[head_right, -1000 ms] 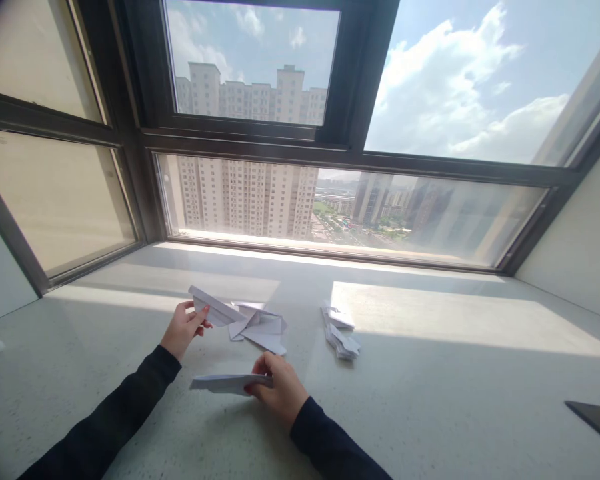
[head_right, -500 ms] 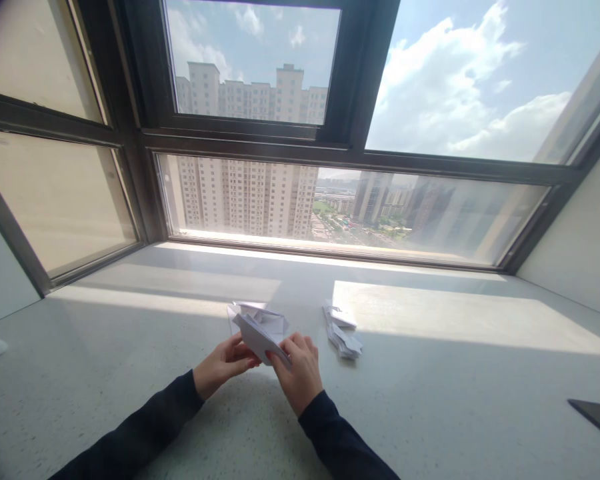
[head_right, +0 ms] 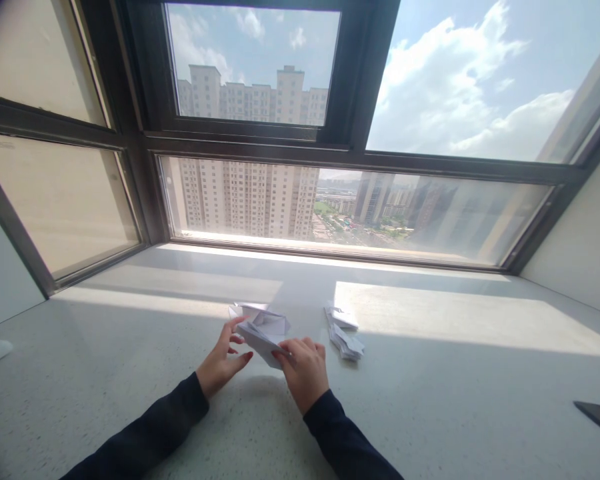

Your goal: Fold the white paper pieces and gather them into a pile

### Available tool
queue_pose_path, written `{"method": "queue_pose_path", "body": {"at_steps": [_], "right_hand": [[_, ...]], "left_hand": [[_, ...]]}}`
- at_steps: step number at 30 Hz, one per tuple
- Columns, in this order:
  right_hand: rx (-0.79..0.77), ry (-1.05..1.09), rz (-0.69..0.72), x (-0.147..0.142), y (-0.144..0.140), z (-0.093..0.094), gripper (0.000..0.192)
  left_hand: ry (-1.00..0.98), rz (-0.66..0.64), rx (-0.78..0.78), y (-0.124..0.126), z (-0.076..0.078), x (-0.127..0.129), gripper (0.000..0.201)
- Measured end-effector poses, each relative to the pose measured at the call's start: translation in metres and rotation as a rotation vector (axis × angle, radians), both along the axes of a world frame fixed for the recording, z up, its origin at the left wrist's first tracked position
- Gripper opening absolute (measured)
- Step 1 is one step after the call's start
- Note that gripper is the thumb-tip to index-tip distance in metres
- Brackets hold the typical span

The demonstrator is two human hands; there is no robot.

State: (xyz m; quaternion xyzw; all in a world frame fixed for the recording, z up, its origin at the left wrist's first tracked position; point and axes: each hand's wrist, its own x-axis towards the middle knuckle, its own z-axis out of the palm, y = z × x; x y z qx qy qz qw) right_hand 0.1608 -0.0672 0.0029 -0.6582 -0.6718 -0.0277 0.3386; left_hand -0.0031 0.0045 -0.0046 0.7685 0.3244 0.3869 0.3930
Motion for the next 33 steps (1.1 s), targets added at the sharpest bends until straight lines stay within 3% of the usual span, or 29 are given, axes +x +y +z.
{"method": "queue_pose_path", "body": {"at_steps": [2,4,7,9,12,15,19,23,28,33], "right_hand": [[0.049,-0.104,0.011,-0.001,-0.002,0.004,0.015],[0.076,-0.185,0.048,-0.003,-0.004,0.006,0.016],[0.036,-0.242,0.104,-0.006,-0.004,0.004,0.017],[-0.018,-0.256,0.129,-0.007,-0.003,0.001,0.017],[-0.044,-0.227,0.134,-0.006,-0.002,-0.001,0.017],[-0.022,-0.181,0.118,-0.004,-0.001,-0.001,0.017],[-0.11,-0.199,0.116,-0.004,0.0,-0.004,0.016],[-0.141,-0.204,0.065,-0.003,0.002,-0.009,0.015],[-0.075,-0.128,0.023,0.003,0.003,-0.007,0.017],[0.057,-0.047,0.044,0.006,0.001,0.0,0.017]], "left_hand": [[0.106,0.129,0.36,-0.003,0.012,-0.008,0.053],[0.247,0.094,0.634,-0.006,0.022,-0.013,0.048],[0.495,-0.002,0.8,-0.01,0.026,-0.01,0.033],[0.653,-0.017,0.821,-0.009,0.022,-0.004,0.024],[0.769,-0.028,0.864,-0.007,0.015,0.002,0.028],[0.762,-0.029,0.888,-0.005,0.014,0.002,0.031],[0.747,-0.031,0.779,0.001,0.013,-0.002,0.032],[0.57,0.118,0.617,0.021,0.006,-0.01,0.036],[0.758,0.109,0.436,0.039,-0.007,-0.019,0.04],[0.85,0.136,0.475,0.029,-0.008,-0.019,0.036]]}}
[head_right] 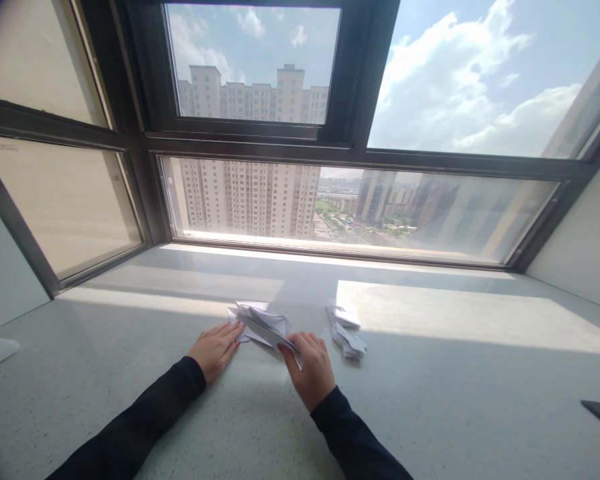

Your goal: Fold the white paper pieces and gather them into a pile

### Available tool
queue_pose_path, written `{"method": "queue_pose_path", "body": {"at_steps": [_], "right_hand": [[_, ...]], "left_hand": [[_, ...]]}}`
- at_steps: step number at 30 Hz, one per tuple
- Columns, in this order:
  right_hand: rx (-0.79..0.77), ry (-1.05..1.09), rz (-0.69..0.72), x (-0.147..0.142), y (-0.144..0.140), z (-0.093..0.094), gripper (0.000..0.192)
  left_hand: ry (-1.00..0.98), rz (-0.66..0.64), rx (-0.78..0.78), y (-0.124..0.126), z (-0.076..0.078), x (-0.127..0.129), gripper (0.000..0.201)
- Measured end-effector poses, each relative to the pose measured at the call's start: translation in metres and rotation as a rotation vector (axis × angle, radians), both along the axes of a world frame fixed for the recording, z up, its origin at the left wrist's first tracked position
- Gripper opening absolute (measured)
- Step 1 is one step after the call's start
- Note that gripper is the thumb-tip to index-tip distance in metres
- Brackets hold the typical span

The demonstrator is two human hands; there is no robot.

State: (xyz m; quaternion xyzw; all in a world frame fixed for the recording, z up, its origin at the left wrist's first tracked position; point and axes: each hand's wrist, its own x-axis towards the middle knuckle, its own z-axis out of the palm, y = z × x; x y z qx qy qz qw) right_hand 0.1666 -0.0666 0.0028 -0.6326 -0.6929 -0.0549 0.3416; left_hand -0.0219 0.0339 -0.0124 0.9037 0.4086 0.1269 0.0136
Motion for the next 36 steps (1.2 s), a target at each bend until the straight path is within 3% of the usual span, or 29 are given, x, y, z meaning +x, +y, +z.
{"method": "queue_pose_path", "body": {"at_steps": [4,9,11,13,17,19,24,32,36], "right_hand": [[-0.111,-0.097,0.065,-0.004,-0.002,0.0,0.018],[-0.15,-0.101,0.054,-0.004,-0.001,-0.002,0.016],[-0.15,-0.1,0.052,-0.004,-0.001,-0.003,0.016],[-0.147,-0.101,0.052,-0.003,0.0,-0.004,0.016],[-0.146,-0.085,0.054,-0.005,-0.002,0.0,0.016],[-0.135,-0.07,0.057,-0.006,-0.003,0.002,0.017],[-0.143,-0.097,0.063,-0.006,-0.003,0.0,0.02],[-0.208,-0.094,0.108,-0.005,-0.002,0.0,0.031],[-0.224,-0.185,0.19,-0.005,-0.002,-0.001,0.058]], "left_hand": [[-0.026,0.058,0.043,-0.006,0.011,0.001,0.032],[-0.231,0.133,0.104,0.0,0.026,-0.007,0.026],[-0.35,0.098,0.153,-0.001,0.032,-0.01,0.028],[-0.419,-0.015,0.185,-0.005,0.036,-0.01,0.031],[-0.224,-0.349,0.208,-0.02,0.037,0.0,0.032],[-0.084,-0.422,0.236,-0.026,0.034,0.005,0.033],[0.042,-0.405,0.268,-0.029,0.026,0.012,0.032],[0.095,-0.328,0.141,-0.026,0.015,0.014,0.035],[0.069,-0.305,0.111,-0.024,0.016,0.012,0.033]]}}
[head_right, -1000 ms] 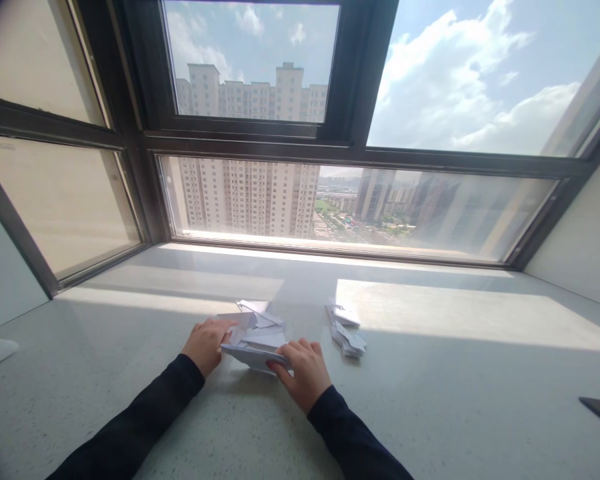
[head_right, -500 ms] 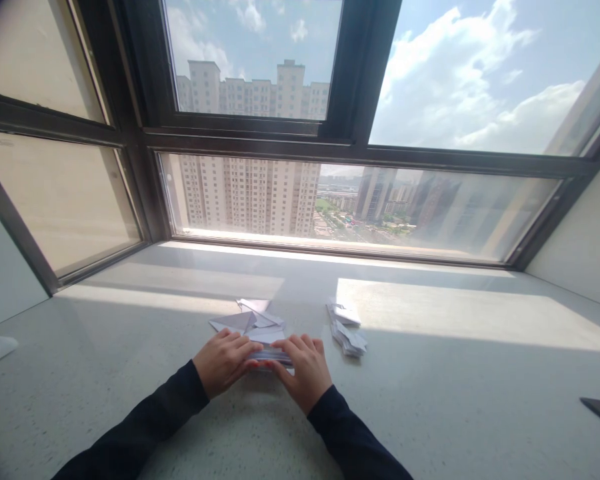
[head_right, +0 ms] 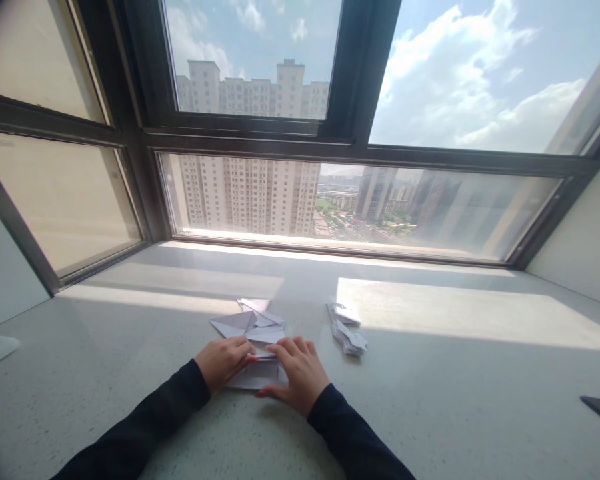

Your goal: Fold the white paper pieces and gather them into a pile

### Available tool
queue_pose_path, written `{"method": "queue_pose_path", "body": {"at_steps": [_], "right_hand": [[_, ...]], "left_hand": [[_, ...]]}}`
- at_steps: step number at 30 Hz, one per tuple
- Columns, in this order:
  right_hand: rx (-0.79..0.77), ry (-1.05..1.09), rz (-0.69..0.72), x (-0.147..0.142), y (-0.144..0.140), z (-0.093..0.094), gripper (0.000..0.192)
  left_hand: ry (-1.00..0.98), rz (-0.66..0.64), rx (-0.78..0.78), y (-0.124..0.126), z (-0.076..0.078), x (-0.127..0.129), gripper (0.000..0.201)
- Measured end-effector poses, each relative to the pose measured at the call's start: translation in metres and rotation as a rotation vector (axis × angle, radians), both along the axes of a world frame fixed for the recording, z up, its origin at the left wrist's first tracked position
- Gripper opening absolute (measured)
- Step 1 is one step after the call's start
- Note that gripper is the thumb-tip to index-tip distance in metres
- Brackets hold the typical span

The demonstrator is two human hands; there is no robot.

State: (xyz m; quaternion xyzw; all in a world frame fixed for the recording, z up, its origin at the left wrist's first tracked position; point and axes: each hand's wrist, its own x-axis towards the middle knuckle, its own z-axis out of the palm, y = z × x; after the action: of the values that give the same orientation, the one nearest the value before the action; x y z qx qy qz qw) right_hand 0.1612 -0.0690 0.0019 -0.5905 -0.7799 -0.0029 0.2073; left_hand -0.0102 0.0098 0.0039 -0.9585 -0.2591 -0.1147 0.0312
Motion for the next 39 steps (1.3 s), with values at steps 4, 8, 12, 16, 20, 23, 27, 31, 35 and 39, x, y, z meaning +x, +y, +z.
{"method": "queue_pose_path", "body": {"at_steps": [4,8,12,16,20,23,27,31,35,39], "right_hand": [[-0.025,-0.057,0.043,0.0,-0.001,0.0,0.062],[0.087,-0.005,0.047,-0.002,-0.006,0.01,0.037],[0.137,-0.049,0.098,-0.004,-0.009,0.014,0.028],[0.027,-0.107,0.164,-0.004,-0.006,0.007,0.035],[-0.024,-0.064,0.161,-0.003,-0.003,0.002,0.04],[-0.048,-0.044,0.174,-0.003,-0.002,0.002,0.036],[-0.003,-0.096,0.173,-0.004,-0.002,0.003,0.021],[0.09,-0.109,0.129,-0.006,-0.003,0.004,0.022],[0.206,-0.023,0.076,-0.007,-0.004,0.004,0.023],[0.155,-0.063,0.086,-0.006,-0.004,0.003,0.022]], "left_hand": [[-0.042,-0.027,-0.029,0.002,0.004,-0.004,0.034],[-0.129,-0.083,-0.072,0.003,0.008,-0.007,0.034],[-0.128,-0.114,-0.137,0.0,0.007,-0.008,0.031],[-0.073,-0.072,-0.199,-0.003,0.004,-0.008,0.041],[-0.097,-0.119,-0.236,-0.001,0.003,-0.007,0.056],[-0.061,-0.158,-0.279,0.001,0.003,-0.008,0.044],[-0.051,-0.182,-0.272,0.001,0.005,-0.007,0.024],[-0.092,-0.193,-0.305,0.014,0.014,-0.001,0.034],[-0.219,0.025,-0.289,0.051,0.029,0.009,0.036],[-0.168,0.262,-0.235,0.086,0.032,0.02,0.026]]}}
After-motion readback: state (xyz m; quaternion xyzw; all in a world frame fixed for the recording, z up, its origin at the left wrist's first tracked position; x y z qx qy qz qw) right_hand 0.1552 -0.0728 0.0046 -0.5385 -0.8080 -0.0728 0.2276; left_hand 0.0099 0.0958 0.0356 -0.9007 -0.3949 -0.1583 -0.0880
